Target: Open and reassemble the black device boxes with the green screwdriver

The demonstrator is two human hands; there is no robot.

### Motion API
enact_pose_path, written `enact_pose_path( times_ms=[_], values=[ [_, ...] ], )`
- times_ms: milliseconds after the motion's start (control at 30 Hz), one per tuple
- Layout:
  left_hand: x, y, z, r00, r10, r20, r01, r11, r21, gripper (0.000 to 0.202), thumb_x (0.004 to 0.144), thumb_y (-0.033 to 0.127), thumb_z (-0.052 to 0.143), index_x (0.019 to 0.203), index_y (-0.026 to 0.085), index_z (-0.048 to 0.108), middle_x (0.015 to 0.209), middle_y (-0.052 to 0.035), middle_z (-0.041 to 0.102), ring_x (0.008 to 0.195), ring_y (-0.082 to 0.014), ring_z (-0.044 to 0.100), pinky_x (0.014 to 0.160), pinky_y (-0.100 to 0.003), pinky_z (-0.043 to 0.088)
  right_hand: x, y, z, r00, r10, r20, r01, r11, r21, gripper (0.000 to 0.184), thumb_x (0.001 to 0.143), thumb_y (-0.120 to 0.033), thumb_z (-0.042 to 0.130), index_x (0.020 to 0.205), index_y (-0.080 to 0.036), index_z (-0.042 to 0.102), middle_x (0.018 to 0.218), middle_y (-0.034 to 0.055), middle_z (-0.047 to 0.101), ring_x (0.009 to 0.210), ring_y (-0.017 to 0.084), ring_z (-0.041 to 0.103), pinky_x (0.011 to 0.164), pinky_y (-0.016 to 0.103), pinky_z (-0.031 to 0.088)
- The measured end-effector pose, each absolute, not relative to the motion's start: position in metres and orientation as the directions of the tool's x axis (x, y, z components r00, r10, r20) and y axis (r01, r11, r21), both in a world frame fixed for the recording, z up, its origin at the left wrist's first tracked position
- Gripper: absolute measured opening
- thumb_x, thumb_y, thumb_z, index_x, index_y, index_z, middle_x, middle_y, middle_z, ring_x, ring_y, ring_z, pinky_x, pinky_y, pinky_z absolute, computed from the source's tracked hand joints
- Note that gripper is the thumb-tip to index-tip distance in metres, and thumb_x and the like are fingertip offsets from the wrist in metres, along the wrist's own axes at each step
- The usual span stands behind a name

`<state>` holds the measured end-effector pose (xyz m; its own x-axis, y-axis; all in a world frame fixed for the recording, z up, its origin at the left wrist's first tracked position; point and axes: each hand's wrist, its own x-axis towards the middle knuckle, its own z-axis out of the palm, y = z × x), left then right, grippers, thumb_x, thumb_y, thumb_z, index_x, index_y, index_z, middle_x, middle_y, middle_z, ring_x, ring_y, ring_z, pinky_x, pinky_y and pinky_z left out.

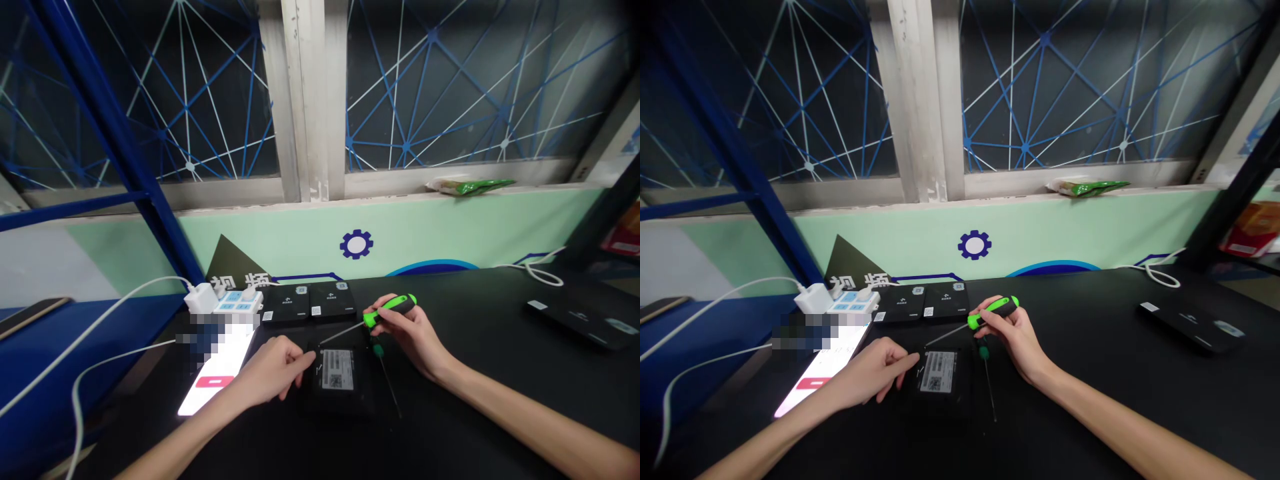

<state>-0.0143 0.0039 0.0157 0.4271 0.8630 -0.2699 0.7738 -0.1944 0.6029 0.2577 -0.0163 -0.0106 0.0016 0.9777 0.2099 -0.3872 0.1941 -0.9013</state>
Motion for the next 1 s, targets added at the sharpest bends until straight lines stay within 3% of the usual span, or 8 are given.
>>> enact_pose_path(
  times_ms=[433,767,1000],
  values=[
    [-0.0166,0.0059,0.0174,0.461,0.842,-0.281,0.753,-0.203,0.626,0.057,0.092,0.063,0.044,0.06,0.018,0.059,0.038,0.0041,0.051,0.029,-0.0078,0.04,0.035,-0.017,0.031,0.2628,-0.0159,-0.0112,0.011,0.94,0.341,-0.176,0.338,-0.925,0.018,0.082,-0.034,0.075,0.087,-0.018,0.069,0.092,0.0063,0.072,0.064,0.016,0.062,0.061,0.03,0.05],
    [-0.0165,0.0053,0.0187,0.452,0.833,-0.319,0.769,-0.184,0.612,0.058,0.089,0.07,0.044,0.065,0.019,0.059,0.041,0.0033,0.053,0.03,-0.0093,0.039,0.031,-0.017,0.029,0.2648,-0.0152,-0.0111,0.052,0.935,0.35,-0.174,0.354,-0.919,0.015,0.082,-0.032,0.073,0.084,-0.019,0.069,0.088,0.0061,0.071,0.063,0.017,0.061,0.056,0.028,0.048],
    [-0.0147,0.0052,0.0193,0.454,0.843,-0.289,0.765,-0.203,0.611,0.058,0.092,0.067,0.041,0.063,0.02,0.057,0.04,0.004,0.052,0.03,-0.0095,0.041,0.037,-0.019,0.032,0.2661,-0.0146,-0.0116,0.049,0.943,0.329,-0.236,0.331,-0.914,0.012,0.08,-0.028,0.074,0.083,-0.018,0.068,0.085,0.0057,0.072,0.06,0.016,0.062,0.056,0.029,0.049]
  ],
)
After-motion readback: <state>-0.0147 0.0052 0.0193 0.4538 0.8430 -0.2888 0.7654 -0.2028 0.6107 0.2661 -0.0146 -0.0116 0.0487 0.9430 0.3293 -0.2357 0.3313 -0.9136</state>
